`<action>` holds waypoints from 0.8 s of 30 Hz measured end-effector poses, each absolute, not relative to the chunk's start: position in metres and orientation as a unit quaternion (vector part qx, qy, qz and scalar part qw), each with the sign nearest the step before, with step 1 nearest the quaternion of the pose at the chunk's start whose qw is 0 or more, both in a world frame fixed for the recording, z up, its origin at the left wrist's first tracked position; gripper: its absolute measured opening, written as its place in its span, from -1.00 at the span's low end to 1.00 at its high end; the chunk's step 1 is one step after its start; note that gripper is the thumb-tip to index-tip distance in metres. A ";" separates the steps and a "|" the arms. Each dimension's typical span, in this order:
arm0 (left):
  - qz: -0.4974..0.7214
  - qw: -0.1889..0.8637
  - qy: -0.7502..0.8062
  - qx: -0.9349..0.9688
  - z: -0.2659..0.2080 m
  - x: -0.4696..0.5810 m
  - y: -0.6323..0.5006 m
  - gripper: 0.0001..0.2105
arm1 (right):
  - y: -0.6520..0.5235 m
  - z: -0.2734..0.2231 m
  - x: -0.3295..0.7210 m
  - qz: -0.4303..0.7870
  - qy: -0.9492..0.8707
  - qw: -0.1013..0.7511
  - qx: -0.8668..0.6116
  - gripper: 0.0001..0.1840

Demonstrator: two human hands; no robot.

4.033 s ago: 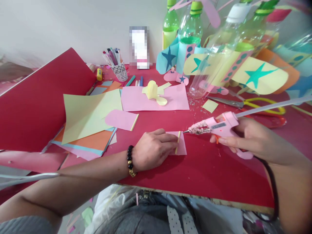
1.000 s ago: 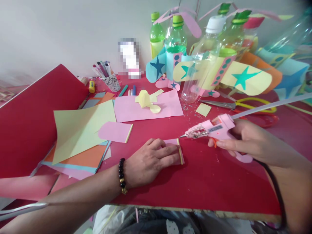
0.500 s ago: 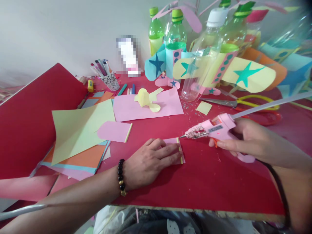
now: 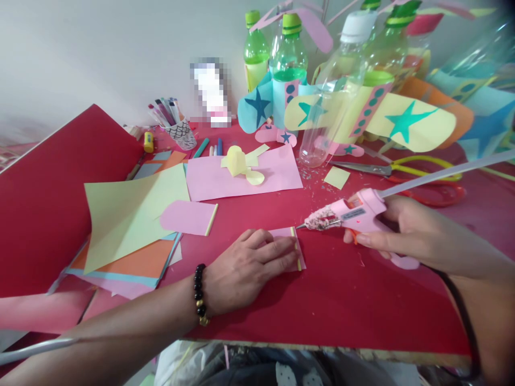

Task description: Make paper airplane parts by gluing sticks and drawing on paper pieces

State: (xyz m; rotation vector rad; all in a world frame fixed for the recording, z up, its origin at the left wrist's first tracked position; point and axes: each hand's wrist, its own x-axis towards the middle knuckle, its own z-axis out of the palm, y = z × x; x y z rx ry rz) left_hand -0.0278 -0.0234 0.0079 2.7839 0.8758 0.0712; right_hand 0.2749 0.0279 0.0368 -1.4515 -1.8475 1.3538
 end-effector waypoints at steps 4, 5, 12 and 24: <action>0.028 0.115 0.292 0.949 0.009 -0.027 -0.023 -0.61 | 0.029 0.036 0.277 0.492 -0.683 0.186 -0.507 -0.60; 0.029 0.116 0.292 0.949 0.009 -0.027 -0.023 -0.61 | 0.029 0.037 0.277 0.489 -0.683 0.186 -0.511 -0.58; 0.045 0.112 0.289 0.950 0.011 -0.028 -0.022 -0.67 | 0.028 0.037 0.276 0.494 -0.682 0.194 -0.504 -0.61; 0.051 0.113 0.279 0.952 0.011 -0.030 -0.022 -0.65 | 0.028 0.038 0.273 0.508 -0.683 0.220 -0.476 -0.70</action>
